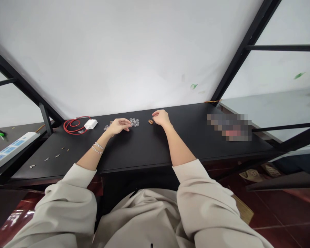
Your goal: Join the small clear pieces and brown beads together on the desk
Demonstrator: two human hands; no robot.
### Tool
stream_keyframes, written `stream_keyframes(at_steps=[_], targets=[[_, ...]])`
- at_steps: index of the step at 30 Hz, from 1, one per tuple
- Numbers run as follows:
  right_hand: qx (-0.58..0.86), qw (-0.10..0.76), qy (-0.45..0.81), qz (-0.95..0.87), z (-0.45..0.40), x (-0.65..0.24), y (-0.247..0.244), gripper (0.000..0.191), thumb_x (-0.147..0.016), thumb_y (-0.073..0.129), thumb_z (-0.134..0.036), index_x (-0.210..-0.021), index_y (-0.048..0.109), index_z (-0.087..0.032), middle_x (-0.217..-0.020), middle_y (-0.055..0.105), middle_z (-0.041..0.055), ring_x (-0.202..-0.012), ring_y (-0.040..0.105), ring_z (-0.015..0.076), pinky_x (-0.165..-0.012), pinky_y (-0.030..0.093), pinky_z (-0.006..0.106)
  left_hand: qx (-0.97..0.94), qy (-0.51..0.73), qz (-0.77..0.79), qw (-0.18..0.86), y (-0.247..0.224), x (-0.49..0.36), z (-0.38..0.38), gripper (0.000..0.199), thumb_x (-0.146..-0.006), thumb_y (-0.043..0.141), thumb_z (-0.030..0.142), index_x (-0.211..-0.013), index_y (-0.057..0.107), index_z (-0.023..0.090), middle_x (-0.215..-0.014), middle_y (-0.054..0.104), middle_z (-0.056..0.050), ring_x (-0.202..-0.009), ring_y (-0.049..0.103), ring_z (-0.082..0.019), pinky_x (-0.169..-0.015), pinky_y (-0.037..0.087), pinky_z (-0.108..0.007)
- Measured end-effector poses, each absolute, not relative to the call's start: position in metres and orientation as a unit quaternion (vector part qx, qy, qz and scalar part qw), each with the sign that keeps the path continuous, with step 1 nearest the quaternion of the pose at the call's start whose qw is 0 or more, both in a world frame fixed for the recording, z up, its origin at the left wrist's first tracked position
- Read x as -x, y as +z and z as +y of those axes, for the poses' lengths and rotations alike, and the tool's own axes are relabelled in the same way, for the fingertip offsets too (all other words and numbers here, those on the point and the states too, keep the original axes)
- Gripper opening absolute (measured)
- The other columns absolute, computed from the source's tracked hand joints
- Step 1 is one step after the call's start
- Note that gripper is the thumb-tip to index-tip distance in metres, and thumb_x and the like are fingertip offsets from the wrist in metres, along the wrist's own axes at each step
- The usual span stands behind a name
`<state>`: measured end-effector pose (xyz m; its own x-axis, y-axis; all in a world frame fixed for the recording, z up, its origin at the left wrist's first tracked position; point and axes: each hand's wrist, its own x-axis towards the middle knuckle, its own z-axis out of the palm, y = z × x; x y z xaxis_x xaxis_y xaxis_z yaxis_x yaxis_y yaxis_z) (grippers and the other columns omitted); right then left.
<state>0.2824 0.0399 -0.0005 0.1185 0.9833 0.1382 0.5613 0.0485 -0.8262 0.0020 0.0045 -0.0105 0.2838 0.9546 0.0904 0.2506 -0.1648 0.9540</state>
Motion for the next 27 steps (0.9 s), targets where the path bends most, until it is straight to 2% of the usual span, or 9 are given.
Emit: stream_keyframes(at_steps=[2,4,7,15,18,22,27], targets=[[0.586,0.426,0.320,-0.611,0.034,-0.274,0.001,0.014,-0.081,0.077,-0.009,-0.094,0.080,-0.014,-0.085,0.078,0.0072,-0.066,0.070,0.0129,-0.062,0.056,0.021,-0.656,0.383,0.459,0.461,-0.008,-0.004,0.002,0.043,-0.064,0.092,0.043,-0.090,0.074,0.014,-0.081,0.077,-0.009,-0.061,0.067,-0.016,-0.068,0.057,-0.035],[0.514,0.423,0.405,-0.627,0.026,-0.260,0.001,0.015,-0.083,0.078,-0.015,-0.098,0.079,-0.013,-0.081,0.077,0.0065,-0.055,0.064,0.0099,-0.047,0.047,0.018,-0.655,0.381,0.456,0.467,-0.005,-0.006,0.000,0.042,-0.065,0.091,0.043,-0.090,0.075,0.014,-0.084,0.077,-0.010,-0.060,0.065,-0.015,-0.067,0.056,-0.035],[0.441,0.383,0.461,-0.668,0.011,-0.236,-0.002,0.013,-0.083,0.080,-0.017,-0.095,0.077,-0.013,-0.071,0.074,0.0038,-0.048,0.060,0.0096,-0.037,0.039,0.017,-0.662,0.379,0.448,0.467,-0.004,-0.007,-0.002,0.041,-0.068,0.089,0.045,-0.091,0.076,0.013,-0.084,0.077,-0.010,-0.060,0.064,-0.014,-0.067,0.056,-0.034],[0.446,0.389,0.423,-0.686,0.002,-0.214,-0.012,0.008,-0.089,0.077,-0.023,-0.094,0.076,-0.016,-0.063,0.071,0.0003,-0.044,0.059,0.0089,-0.041,0.045,0.017,-0.682,0.368,0.441,0.453,-0.001,-0.007,-0.005,0.042,-0.073,0.085,0.048,-0.094,0.078,0.013,-0.085,0.076,-0.011,-0.062,0.064,-0.015,-0.066,0.056,-0.034],[0.472,0.400,0.389,-0.683,0.005,-0.217,-0.012,0.007,-0.089,0.077,-0.022,-0.091,0.074,-0.016,-0.070,0.074,0.0020,-0.046,0.061,0.0086,-0.042,0.046,0.017,-0.670,0.381,0.465,0.436,-0.004,-0.007,-0.002,0.039,-0.072,0.086,0.044,-0.094,0.077,0.013,-0.084,0.076,-0.010,-0.060,0.065,-0.016,-0.064,0.056,-0.033],[0.504,0.413,0.354,-0.671,0.006,-0.219,-0.009,0.006,-0.088,0.077,-0.017,-0.088,0.071,-0.016,-0.085,0.078,0.0057,-0.046,0.062,0.0081,-0.040,0.047,0.017,-0.671,0.395,0.515,0.358,-0.009,-0.002,0.005,0.027,-0.072,0.085,0.038,-0.084,0.075,0.015,-0.071,0.073,-0.006,-0.055,0.064,-0.016,-0.062,0.054,-0.033],[0.521,0.415,0.354,-0.657,0.006,-0.219,-0.009,0.009,-0.087,0.078,-0.017,-0.089,0.069,-0.016,-0.091,0.078,0.0077,-0.046,0.064,0.0089,-0.037,0.049,0.018,-0.688,0.382,0.541,0.298,-0.010,0.001,0.007,0.017,-0.073,0.084,0.029,-0.081,0.075,0.017,-0.063,0.071,-0.004,-0.054,0.065,-0.018,-0.065,0.054,-0.033]])
